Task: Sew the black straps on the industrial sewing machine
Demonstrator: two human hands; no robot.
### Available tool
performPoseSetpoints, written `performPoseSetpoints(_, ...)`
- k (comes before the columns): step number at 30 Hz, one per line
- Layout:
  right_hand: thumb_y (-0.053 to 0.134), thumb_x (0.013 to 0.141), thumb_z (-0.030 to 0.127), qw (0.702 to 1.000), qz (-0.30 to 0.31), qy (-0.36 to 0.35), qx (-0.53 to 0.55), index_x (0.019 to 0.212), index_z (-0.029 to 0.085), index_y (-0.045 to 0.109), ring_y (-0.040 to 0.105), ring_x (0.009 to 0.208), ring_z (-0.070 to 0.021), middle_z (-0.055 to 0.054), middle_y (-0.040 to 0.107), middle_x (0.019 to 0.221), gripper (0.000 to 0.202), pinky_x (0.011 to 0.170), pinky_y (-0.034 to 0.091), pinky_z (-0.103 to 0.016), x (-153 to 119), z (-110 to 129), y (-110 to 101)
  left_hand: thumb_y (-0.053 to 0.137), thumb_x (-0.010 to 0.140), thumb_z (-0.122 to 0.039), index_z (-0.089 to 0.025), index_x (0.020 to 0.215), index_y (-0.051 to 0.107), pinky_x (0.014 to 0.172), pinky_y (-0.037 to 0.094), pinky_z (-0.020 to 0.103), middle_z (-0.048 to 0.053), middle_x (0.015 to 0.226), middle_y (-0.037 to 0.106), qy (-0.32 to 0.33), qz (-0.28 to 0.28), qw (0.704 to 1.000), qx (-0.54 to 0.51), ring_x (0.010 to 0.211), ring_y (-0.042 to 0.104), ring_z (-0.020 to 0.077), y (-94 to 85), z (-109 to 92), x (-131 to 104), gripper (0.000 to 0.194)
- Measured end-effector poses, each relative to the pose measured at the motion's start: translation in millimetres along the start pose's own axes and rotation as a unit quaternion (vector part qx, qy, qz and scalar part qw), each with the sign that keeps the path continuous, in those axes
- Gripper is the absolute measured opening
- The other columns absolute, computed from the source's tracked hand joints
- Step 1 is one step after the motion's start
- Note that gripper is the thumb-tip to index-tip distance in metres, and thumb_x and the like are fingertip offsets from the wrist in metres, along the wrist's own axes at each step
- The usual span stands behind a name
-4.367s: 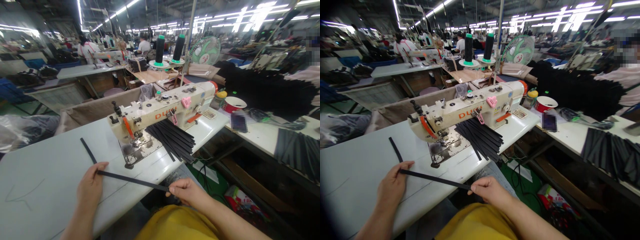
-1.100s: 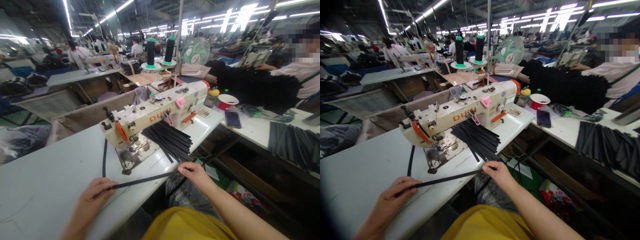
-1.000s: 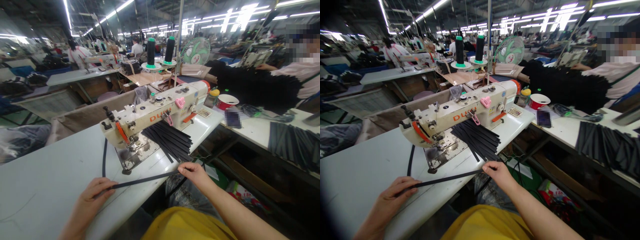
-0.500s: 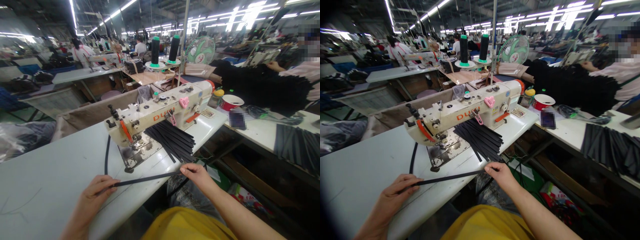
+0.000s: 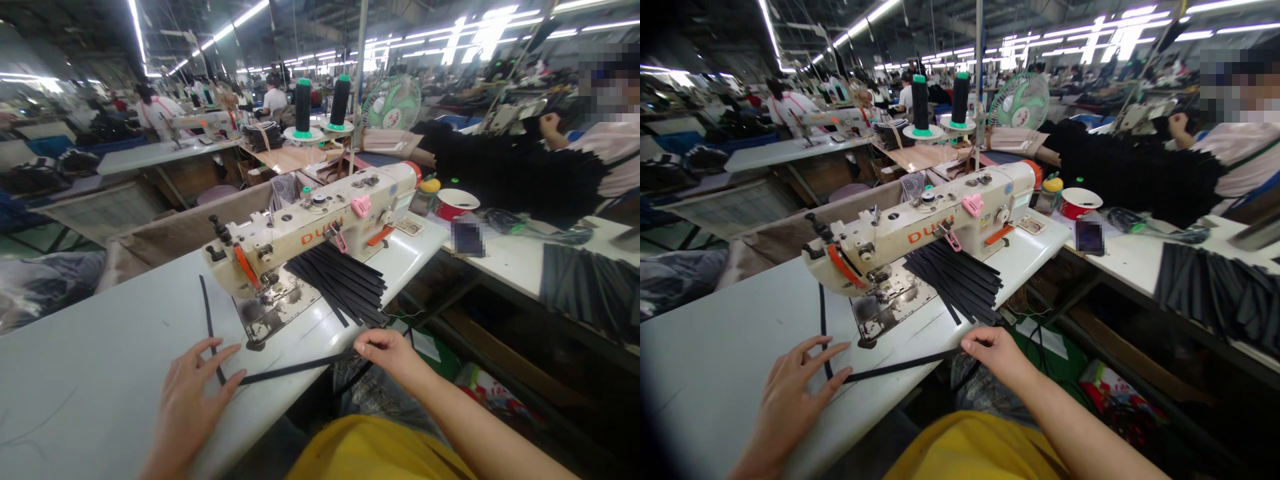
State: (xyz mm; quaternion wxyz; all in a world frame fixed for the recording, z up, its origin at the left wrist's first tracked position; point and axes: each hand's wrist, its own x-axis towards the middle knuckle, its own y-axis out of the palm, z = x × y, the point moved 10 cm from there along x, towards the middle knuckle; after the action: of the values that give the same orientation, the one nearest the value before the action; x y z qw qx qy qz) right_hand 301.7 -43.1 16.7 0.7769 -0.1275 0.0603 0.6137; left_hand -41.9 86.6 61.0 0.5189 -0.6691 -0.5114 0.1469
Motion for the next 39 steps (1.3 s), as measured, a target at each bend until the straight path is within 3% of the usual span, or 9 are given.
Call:
performPoseSetpoints(2, 0.076, 0.076, 0.053, 1.000, 0.025, -0.009, -0.001, 0.070, 0.019, 0.075, 0.053, 0.069, -0.0169, 0.000, 0.064, 0.068, 0.034, 0.070, 0.042, -0.033, -1, 8, 8, 0.066, 0.091, -0.051, -0.032, 0.117, 0.077, 0.102, 0.046, 0.049, 0.009, 0.127, 0.067, 0.032, 0.023, 0.999, -0.022, 0.100, 0.061, 0.0291, 10.1, -33, 2, 0.034)
performPoseSetpoints(5, 0.076, 0.077, 0.051, 0.998, 0.058, -0.021, -0.006, 0.072, 0.019, 0.076, 0.055, 0.070, -0.0173, -0.001, 0.066, 0.070, 0.032, 0.070, 0.043, -0.032, 0, 26, 20, 0.057, 0.098, -0.043, -0.029, 0.133, 0.069, 0.105, 0.048, 0.044, 0.010, 0.128, 0.069, 0.085, 0.143, 0.976, -0.141, 0.119, 0.060, 0.0295, 44.8, -84, -1, 0.039)
performPoseSetpoints(8, 0.076, 0.077, 0.044, 0.997, 0.061, -0.041, -0.024, 0.071, 0.020, 0.076, 0.056, 0.073, -0.0180, 0.000, 0.067, 0.071, 0.024, 0.071, 0.044, -0.032, 7, 44, 24, 0.052, 0.101, -0.045, -0.025, 0.113, 0.077, 0.089, 0.054, 0.035, 0.011, 0.104, 0.074, 0.063, 0.236, 0.941, -0.232, 0.100, 0.066, 0.0255, 69.8, -108, -6, 0.034)
performPoseSetpoints(12, 0.074, 0.077, 0.034, 0.996, 0.019, -0.078, -0.046, 0.075, 0.021, 0.071, 0.052, 0.071, -0.0161, 0.002, 0.063, 0.071, 0.013, 0.068, 0.039, -0.030, 28, 63, 15, 0.055, 0.097, -0.057, -0.024, 0.089, 0.081, 0.073, 0.049, 0.030, 0.008, 0.088, 0.067, -0.054, 0.254, 0.925, -0.278, 0.085, 0.063, 0.0225, 74.9, -101, -6, 0.043)
performPoseSetpoints(18, 0.072, 0.076, 0.035, 0.993, 0.026, -0.105, -0.043, 0.071, 0.022, 0.067, 0.036, 0.055, -0.0113, 0.009, 0.042, 0.054, 0.015, 0.054, 0.026, -0.028, 61, 72, 22, 0.063, 0.089, -0.061, -0.023, 0.105, 0.083, 0.070, 0.045, 0.029, 0.004, 0.082, 0.059, -0.134, 0.283, 0.894, -0.319, 0.077, 0.058, 0.0202, 85.0, -84, -12, 0.045)
performPoseSetpoints(25, 0.069, 0.081, 0.041, 0.992, 0.061, -0.112, -0.017, 0.077, 0.020, 0.066, 0.042, 0.054, -0.0109, 0.008, 0.050, 0.056, 0.021, 0.055, 0.033, -0.026, 74, 76, 34, 0.068, 0.087, -0.057, -0.022, 0.113, 0.080, 0.077, 0.048, 0.030, 0.006, 0.093, 0.067, -0.178, 0.304, 0.861, -0.368, 0.086, 0.062, 0.0219, 98.6, -72, -23, 0.046)
performPoseSetpoints(30, 0.070, 0.083, 0.040, 0.991, 0.057, -0.119, -0.017, 0.079, 0.020, 0.068, 0.051, 0.061, -0.0128, 0.005, 0.057, 0.064, 0.021, 0.060, 0.039, -0.027, 73, 77, 32, 0.070, 0.084, -0.059, -0.022, 0.109, 0.081, 0.079, 0.050, 0.030, 0.005, 0.093, 0.068, -0.175, 0.293, 0.871, -0.354, 0.085, 0.062, 0.0214, 93.8, -75, -23, 0.046)
performPoseSetpoints(39, 0.068, 0.084, 0.038, 0.991, 0.064, -0.120, -0.005, 0.081, 0.020, 0.068, 0.050, 0.063, -0.0130, 0.005, 0.057, 0.066, 0.019, 0.061, 0.038, -0.028, 72, 73, 34, 0.071, 0.084, -0.056, -0.022, 0.108, 0.082, 0.078, 0.050, 0.030, 0.005, 0.092, 0.069, -0.178, 0.290, 0.868, -0.361, 0.084, 0.061, 0.0210, 96.4, -72, -24, 0.043)
